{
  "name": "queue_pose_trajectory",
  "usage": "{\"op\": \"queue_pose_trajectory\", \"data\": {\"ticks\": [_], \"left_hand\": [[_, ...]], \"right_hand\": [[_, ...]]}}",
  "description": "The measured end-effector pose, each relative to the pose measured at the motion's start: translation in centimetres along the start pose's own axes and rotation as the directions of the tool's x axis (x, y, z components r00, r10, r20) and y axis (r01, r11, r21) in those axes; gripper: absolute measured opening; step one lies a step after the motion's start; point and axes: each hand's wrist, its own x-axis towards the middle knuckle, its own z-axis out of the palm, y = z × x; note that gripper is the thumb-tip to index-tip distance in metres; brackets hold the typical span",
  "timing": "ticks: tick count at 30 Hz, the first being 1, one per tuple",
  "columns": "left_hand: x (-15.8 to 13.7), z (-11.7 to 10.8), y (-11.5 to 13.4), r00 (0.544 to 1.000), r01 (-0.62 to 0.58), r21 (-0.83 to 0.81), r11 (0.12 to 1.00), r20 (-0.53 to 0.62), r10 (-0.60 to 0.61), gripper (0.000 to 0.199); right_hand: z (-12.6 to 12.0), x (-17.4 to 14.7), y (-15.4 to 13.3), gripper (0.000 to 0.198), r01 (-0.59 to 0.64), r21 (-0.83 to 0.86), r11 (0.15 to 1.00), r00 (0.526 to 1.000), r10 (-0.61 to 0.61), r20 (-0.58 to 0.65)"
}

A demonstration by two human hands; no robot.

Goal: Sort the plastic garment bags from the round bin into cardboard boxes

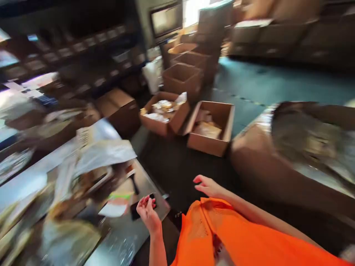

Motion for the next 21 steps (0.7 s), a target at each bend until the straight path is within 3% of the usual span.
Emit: {"op": "queue_pose_trajectory", "data": {"ticks": [1, 3, 6, 9, 12, 14, 18, 21], "left_hand": [[-2.2, 2.1, -1.2, 0.99, -0.009, 0.046, 0.999, 0.138, 0.002, 0.032], [-6.2, 6.5, -3.4, 0.922, -0.028, 0.135, 0.99, 0.386, -0.026, 0.036], [-11.5, 13.5, -5.6, 0.749, -0.102, 0.25, 0.963, 0.656, -0.091, 0.041], [-15.7, 19.7, -6.4, 0.554, -0.232, 0.323, 0.918, 0.819, -0.148, 0.048], [-18.6, 25.0, -6.3, 0.375, -0.371, 0.305, 0.877, 0.913, -0.159, 0.052], [-20.2, 28.1, -6.2, 0.254, -0.445, 0.268, 0.854, 0.953, -0.167, 0.049], [-23.3, 32.9, -6.5, 0.024, -0.569, 0.211, 0.795, 0.971, -0.24, 0.037], [-25.0, 36.1, -7.6, -0.088, -0.611, 0.215, 0.762, 0.938, -0.335, 0.032]], "right_hand": [[-1.5, -0.9, 0.8, 0.035, 0.03, -0.041, 0.999, 0.999, -0.029, 0.025], [-5.1, -2.9, 3.3, 0.04, 0.066, -0.094, 0.993, 0.997, -0.062, 0.045], [-10.9, -6.5, 8.7, 0.042, 0.045, -0.082, 0.996, 0.996, -0.05, -0.067], [-15.3, -10.7, 14.5, 0.038, -0.051, 0.058, 0.997, 0.946, 0.066, -0.318], [-18.2, -14.3, 19.3, 0.031, -0.069, 0.268, 0.961, 0.828, 0.205, -0.522], [-19.6, -15.9, 21.7, 0.027, -0.041, 0.43, 0.902, 0.757, 0.309, -0.576], [-23.1, -16.5, 25.0, 0.026, 0.001, 0.721, 0.693, 0.646, 0.55, -0.529], [-27.4, -14.5, 26.8, 0.024, 0.114, 0.848, 0.517, 0.594, 0.649, -0.475]]}}
